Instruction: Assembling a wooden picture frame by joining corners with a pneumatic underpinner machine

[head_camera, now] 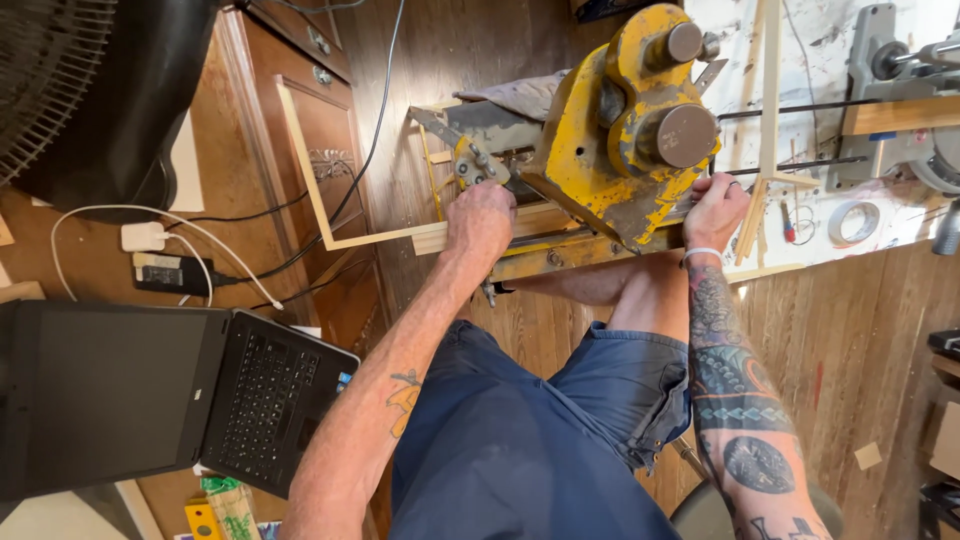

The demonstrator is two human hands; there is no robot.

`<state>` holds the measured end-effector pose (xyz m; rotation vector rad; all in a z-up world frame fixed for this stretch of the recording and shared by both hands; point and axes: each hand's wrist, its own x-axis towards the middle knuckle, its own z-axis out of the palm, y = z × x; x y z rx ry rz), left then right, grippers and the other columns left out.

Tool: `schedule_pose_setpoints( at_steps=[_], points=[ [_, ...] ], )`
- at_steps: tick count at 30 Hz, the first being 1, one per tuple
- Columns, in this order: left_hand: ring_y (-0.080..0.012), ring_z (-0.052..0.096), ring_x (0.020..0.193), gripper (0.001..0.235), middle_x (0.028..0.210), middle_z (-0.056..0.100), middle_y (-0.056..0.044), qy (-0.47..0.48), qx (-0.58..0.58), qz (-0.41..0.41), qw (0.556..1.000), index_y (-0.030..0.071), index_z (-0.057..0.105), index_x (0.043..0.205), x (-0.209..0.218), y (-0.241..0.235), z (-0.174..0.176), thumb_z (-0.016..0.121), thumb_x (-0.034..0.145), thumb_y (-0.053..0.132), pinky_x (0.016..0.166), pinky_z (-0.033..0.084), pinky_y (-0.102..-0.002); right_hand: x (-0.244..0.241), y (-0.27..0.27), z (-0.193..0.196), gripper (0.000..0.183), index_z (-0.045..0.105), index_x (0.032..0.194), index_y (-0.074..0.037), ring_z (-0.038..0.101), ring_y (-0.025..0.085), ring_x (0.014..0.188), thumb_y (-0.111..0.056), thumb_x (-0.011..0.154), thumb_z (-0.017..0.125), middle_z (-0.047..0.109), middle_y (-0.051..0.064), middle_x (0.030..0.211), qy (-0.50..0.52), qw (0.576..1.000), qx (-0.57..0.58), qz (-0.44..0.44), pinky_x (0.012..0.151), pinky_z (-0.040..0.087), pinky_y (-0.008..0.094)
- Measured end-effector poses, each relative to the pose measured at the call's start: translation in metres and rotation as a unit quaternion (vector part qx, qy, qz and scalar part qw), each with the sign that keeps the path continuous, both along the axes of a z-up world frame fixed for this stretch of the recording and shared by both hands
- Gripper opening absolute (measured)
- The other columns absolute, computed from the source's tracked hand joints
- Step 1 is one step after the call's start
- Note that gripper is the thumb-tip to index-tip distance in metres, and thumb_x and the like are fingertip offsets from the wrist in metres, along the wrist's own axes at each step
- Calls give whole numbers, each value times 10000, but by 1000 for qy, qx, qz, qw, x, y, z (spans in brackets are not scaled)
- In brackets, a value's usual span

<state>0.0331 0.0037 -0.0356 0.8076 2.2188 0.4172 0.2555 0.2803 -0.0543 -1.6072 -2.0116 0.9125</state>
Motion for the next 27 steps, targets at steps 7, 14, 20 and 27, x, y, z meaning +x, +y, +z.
schedule_pose_setpoints(
  at_steps=[7,14,20,27],
  points=[
    [-380,727,1024,158,985,728,-121,-25,-20,2,999,176,824,937,-1,0,-5,692,897,253,898,605,-528,3,2,-4,433,750,753,-145,641,219,737,-438,979,526,660,84,665,1,1000,-2,-3,780,552,344],
    [-383,732,1033,166,996,742,-117,-38,-25,7,999,173,825,980,-5,0,3,702,898,250,914,598,-524,-2,-2,3,425,753,745,-138,649,237,729,-429,969,539,661,103,661,2,1000,-7,-14,770,558,362],
    [-394,728,1051,209,1030,747,-122,-50,-36,-4,998,183,820,1024,-5,2,-11,678,899,270,936,594,-522,0,0,3,435,761,761,-136,656,251,732,-440,973,534,663,111,673,-6,1000,-6,-15,787,556,371],
    [-420,722,1057,209,1023,753,-149,-56,-36,-3,998,182,819,1060,-16,3,30,697,903,245,939,584,-533,-3,-2,6,432,761,754,-148,666,221,725,-455,959,537,663,90,666,1,1000,-10,-30,784,559,371]
  ],
)
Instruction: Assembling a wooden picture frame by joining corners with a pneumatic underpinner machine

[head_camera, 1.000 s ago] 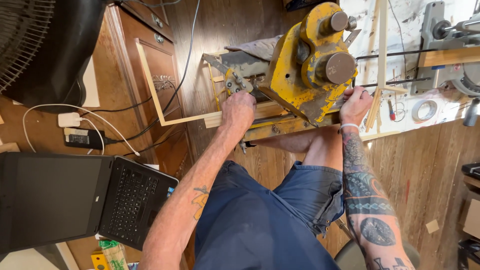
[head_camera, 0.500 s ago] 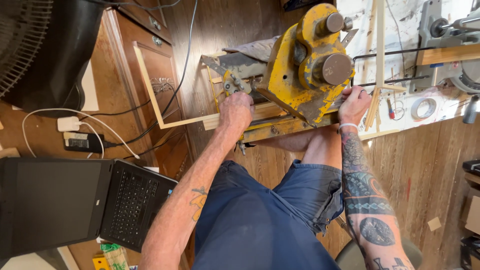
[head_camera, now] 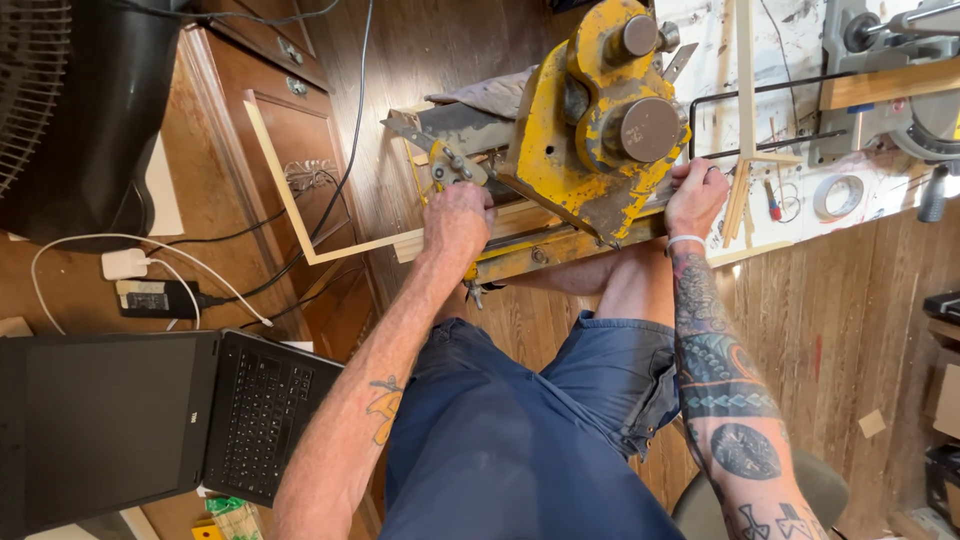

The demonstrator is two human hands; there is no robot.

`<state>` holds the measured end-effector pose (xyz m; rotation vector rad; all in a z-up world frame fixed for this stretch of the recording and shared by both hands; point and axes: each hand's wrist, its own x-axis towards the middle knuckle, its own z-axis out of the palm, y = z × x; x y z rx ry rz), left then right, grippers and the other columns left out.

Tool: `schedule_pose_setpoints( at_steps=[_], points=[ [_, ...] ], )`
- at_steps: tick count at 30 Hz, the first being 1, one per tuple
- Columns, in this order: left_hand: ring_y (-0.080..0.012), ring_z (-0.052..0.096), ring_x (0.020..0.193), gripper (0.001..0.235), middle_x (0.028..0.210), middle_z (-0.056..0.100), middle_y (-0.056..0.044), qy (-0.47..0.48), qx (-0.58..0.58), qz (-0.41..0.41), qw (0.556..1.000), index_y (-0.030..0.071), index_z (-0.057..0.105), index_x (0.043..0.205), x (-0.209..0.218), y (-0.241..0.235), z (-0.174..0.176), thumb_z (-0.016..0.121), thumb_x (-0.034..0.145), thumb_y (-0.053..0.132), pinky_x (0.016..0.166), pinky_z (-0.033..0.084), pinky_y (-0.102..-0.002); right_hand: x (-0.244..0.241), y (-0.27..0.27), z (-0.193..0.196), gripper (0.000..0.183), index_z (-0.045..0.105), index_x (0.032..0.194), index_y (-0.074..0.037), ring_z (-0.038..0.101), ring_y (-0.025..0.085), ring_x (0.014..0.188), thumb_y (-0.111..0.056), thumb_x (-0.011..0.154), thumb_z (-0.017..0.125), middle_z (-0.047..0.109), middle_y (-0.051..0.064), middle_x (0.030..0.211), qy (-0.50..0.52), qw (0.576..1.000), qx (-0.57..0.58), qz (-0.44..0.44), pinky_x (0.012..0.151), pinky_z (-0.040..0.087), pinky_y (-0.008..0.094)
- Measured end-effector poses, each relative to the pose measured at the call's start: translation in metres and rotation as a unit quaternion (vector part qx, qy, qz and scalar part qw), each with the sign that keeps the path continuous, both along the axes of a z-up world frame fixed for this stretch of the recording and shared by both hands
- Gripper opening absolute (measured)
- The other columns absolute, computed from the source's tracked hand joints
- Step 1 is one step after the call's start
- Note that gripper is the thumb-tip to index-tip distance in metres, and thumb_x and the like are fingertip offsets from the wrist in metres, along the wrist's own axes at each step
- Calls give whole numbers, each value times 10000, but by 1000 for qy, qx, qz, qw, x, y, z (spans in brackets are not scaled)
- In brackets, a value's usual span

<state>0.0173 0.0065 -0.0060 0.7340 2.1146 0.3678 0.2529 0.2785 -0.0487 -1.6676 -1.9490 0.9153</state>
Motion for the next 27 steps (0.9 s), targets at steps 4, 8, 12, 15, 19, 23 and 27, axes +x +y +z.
schedule_pose_setpoints(
  at_steps=[4,8,12,15,19,23,27],
  points=[
    [-411,724,1048,187,1015,763,-123,7,-15,-8,1000,228,823,1022,-2,2,-9,701,890,281,933,590,-518,-3,-2,2,433,764,755,-151,673,237,747,-462,953,536,669,90,672,-6,1000,-4,2,800,560,376],
    [-415,724,1046,190,1009,769,-127,5,-14,-10,1000,220,822,1019,-8,2,8,688,900,283,933,586,-519,-2,-1,1,438,766,760,-150,673,228,746,-460,956,528,669,89,674,-9,1000,-7,-3,798,557,377],
    [-421,723,1041,177,1010,772,-126,1,-19,-13,1000,244,824,1004,-6,0,2,688,899,287,944,584,-507,-3,-1,2,432,764,762,-142,674,239,753,-449,959,533,670,101,677,-7,1000,-4,0,805,560,381],
    [-420,727,1022,164,996,776,-114,4,-16,-14,1000,273,828,977,-2,-3,-20,687,895,283,942,590,-499,-4,-4,5,439,762,761,-138,673,240,749,-458,954,531,671,99,676,-10,1000,-6,-2,804,563,383],
    [-434,728,1013,160,990,772,-144,1,-9,-8,1000,251,830,988,-2,-2,-4,700,895,246,931,595,-512,-4,-5,7,455,760,763,-133,674,236,742,-474,948,524,672,97,673,-15,1000,-13,-4,795,562,384],
    [-421,732,1014,167,987,768,-137,4,0,-10,1000,252,827,1022,6,2,-38,708,907,230,935,595,-509,-4,-1,3,435,764,754,-148,677,220,726,-465,947,536,669,86,660,-12,1000,-5,-5,782,568,371],
    [-393,745,964,154,950,757,-96,28,12,-29,999,276,823,994,8,-1,-40,713,886,274,893,610,-512,-4,-1,1,436,761,755,-149,682,202,723,-469,945,535,668,75,654,-4,1000,-7,-7,773,570,357]
  ],
)
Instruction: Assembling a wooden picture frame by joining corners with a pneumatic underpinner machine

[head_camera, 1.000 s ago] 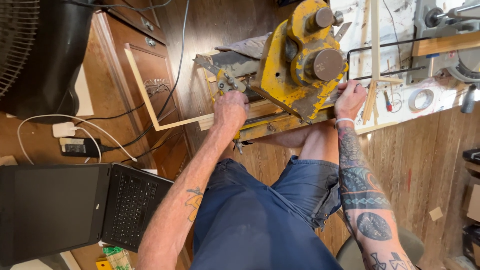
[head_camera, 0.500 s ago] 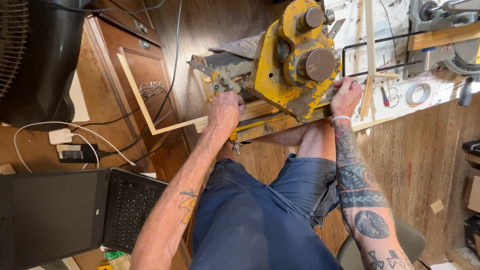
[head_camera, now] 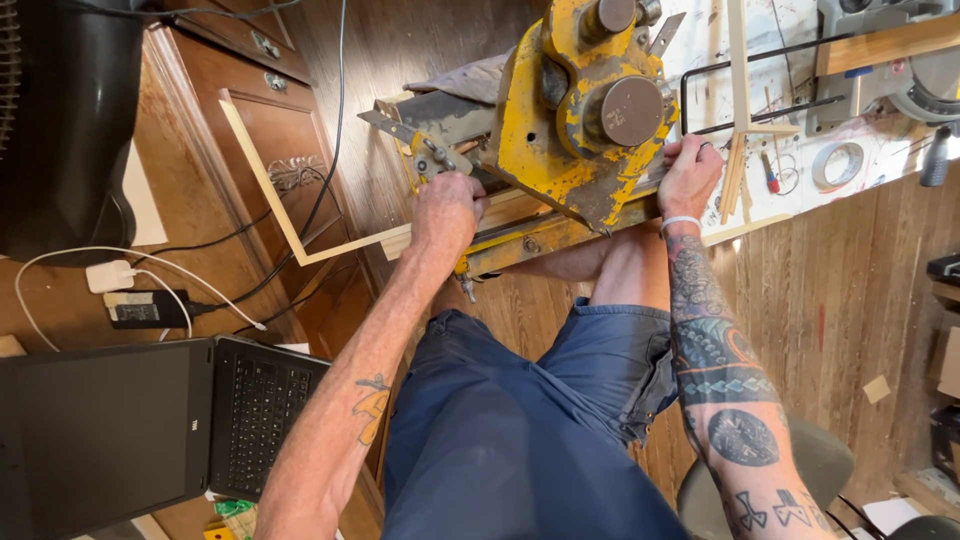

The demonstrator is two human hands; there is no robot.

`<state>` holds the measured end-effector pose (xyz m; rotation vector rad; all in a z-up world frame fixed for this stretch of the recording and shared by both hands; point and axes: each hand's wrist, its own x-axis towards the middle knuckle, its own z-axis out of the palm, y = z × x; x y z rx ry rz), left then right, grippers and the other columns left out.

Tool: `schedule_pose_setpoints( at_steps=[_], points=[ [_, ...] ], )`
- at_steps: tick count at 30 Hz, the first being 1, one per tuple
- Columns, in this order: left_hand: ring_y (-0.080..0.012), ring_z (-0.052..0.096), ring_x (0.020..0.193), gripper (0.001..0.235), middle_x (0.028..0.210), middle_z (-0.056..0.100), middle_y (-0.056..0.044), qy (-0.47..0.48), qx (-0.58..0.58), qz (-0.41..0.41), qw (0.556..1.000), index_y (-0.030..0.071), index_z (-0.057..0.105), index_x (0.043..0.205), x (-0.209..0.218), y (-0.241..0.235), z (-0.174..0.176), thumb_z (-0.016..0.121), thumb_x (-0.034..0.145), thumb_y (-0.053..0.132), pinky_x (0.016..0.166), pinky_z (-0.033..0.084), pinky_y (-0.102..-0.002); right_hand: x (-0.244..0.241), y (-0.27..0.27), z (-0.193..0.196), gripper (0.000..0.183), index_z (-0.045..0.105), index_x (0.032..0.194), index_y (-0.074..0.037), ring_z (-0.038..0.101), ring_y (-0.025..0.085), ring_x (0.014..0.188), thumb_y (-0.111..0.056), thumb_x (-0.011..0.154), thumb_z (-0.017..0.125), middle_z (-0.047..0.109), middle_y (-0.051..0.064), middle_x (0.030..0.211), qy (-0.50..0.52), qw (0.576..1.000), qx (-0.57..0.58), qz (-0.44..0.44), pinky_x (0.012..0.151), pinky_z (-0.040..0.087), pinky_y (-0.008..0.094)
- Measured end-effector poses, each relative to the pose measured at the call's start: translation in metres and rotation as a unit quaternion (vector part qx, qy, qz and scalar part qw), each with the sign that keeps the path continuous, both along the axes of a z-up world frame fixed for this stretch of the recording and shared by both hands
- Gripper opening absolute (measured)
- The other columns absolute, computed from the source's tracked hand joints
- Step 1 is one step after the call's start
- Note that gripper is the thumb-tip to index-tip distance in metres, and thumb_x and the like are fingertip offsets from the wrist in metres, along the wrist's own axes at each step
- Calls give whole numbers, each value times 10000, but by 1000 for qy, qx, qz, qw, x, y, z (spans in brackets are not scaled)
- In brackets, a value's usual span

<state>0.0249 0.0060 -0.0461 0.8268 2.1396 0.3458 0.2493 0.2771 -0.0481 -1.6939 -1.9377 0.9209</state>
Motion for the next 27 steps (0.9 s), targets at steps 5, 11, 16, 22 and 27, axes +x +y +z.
schedule_pose_setpoints(
  at_steps=[5,11,16,22,27],
  points=[
    [-402,742,979,162,962,749,-133,16,28,-2,999,213,827,1020,-7,3,62,714,904,218,896,610,-518,4,3,-2,446,762,760,-142,679,211,723,-474,956,537,671,85,658,1,1000,0,2,775,565,358],
    [-340,740,942,156,908,701,-115,74,69,-58,993,164,813,1052,-3,-4,50,723,935,216,852,624,-493,0,-2,1,453,761,757,-146,693,209,727,-477,961,530,676,85,660,-3,1000,3,5,776,565,357],
    [-320,737,929,169,894,684,-92,76,77,-68,992,159,813,1003,-8,-11,57,697,967,276,821,633,-484,1,-2,2,440,762,755,-143,682,200,711,-460,959,535,664,74,643,3,1000,5,7,761,564,349],
    [-293,736,890,137,868,657,-64,91,69,-55,992,194,816,944,-6,-9,50,710,950,280,779,636,-462,1,-1,3,440,761,754,-129,684,208,707,-444,966,539,665,93,645,5,1000,12,10,756,567,357],
    [-299,728,888,110,872,649,-72,79,54,-51,994,189,815,945,-4,-8,48,718,925,239,780,626,-477,1,-1,4,444,759,762,-114,679,220,714,-427,975,528,665,106,651,9,1000,17,16,762,564,362]
  ],
)
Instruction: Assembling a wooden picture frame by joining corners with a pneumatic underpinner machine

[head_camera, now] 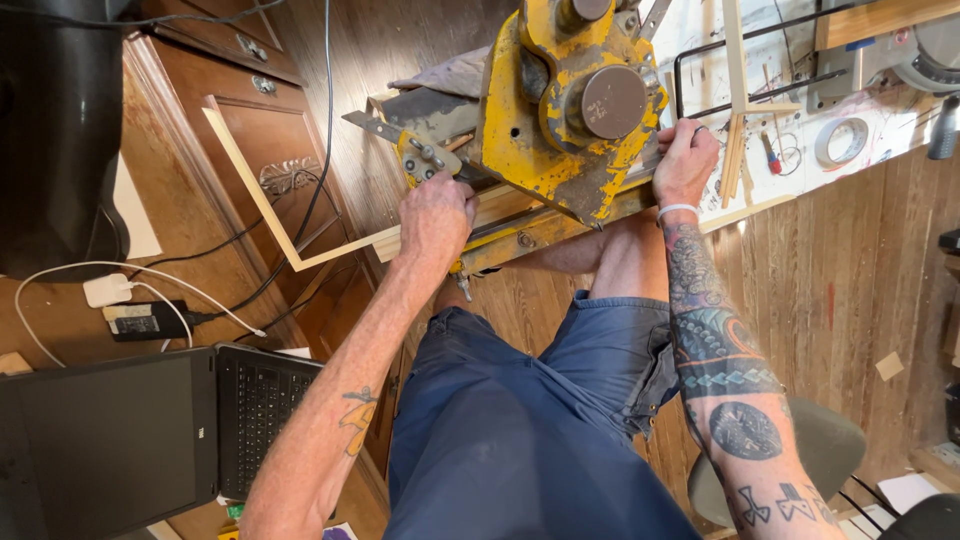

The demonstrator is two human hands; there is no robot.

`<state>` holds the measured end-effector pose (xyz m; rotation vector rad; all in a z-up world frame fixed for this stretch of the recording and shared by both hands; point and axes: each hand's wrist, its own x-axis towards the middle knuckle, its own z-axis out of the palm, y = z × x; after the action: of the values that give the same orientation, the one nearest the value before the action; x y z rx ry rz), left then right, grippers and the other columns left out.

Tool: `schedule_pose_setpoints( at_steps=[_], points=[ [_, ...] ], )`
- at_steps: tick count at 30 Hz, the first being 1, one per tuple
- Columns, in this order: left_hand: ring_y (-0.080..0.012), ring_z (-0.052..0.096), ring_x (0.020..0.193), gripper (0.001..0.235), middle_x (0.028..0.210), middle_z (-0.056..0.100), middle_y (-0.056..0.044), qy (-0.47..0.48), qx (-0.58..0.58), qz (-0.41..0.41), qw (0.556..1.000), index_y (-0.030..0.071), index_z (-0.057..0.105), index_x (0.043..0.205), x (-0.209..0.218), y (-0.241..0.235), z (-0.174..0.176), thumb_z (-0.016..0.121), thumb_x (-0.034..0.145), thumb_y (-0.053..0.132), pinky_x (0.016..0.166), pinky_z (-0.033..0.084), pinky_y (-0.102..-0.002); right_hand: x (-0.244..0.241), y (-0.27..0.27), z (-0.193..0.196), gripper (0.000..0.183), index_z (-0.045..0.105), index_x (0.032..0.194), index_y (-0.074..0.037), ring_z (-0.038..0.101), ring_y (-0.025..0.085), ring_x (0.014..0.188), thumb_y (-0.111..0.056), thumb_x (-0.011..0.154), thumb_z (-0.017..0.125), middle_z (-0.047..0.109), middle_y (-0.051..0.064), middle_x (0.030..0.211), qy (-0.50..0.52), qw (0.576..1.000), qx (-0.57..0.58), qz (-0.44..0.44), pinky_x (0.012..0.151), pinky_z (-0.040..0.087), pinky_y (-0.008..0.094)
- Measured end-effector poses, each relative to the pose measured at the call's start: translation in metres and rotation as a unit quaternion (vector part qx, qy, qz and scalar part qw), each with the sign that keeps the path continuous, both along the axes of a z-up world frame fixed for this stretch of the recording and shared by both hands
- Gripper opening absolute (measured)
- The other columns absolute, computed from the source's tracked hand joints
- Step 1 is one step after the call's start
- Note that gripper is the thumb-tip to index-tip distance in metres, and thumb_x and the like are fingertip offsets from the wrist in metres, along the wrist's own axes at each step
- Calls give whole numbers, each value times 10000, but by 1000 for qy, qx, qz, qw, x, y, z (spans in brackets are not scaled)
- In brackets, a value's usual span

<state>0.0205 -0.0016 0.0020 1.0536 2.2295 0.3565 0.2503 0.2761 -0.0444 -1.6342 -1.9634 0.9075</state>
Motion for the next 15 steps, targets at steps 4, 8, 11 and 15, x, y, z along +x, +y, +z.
schedule_pose_setpoints(
  at_steps=[4,8,11,15],
  points=[
    [-296,735,873,92,869,657,-72,3,-9,7,1000,205,817,923,-4,5,15,729,925,231,760,629,-469,2,3,-8,430,759,771,-115,670,199,715,-412,975,525,661,95,655,8,1000,-5,-3,753,558,347],
    [-347,737,929,118,888,681,-99,-46,-45,40,997,186,825,945,1,6,-13,707,935,184,841,612,-496,-1,0,1,438,758,778,-104,684,208,729,-423,972,529,673,104,665,13,1000,-6,-6,760,562,355],
    [-385,742,930,141,899,707,-99,-61,-59,32,996,228,822,923,-1,4,-25,697,913,293,823,612,-527,-2,-2,2,436,760,765,-122,681,215,739,-434,967,533,660,94,651,4,1000,-8,-6,781,560,356],
    [-387,752,921,119,867,738,-92,-54,-75,42,995,267,820,875,-4,8,-22,715,874,321,803,619,-516,-2,0,1,433,763,766,-129,677,221,756,-439,961,532,665,90,657,0,1000,-11,-10,800,556,360]
  ],
)
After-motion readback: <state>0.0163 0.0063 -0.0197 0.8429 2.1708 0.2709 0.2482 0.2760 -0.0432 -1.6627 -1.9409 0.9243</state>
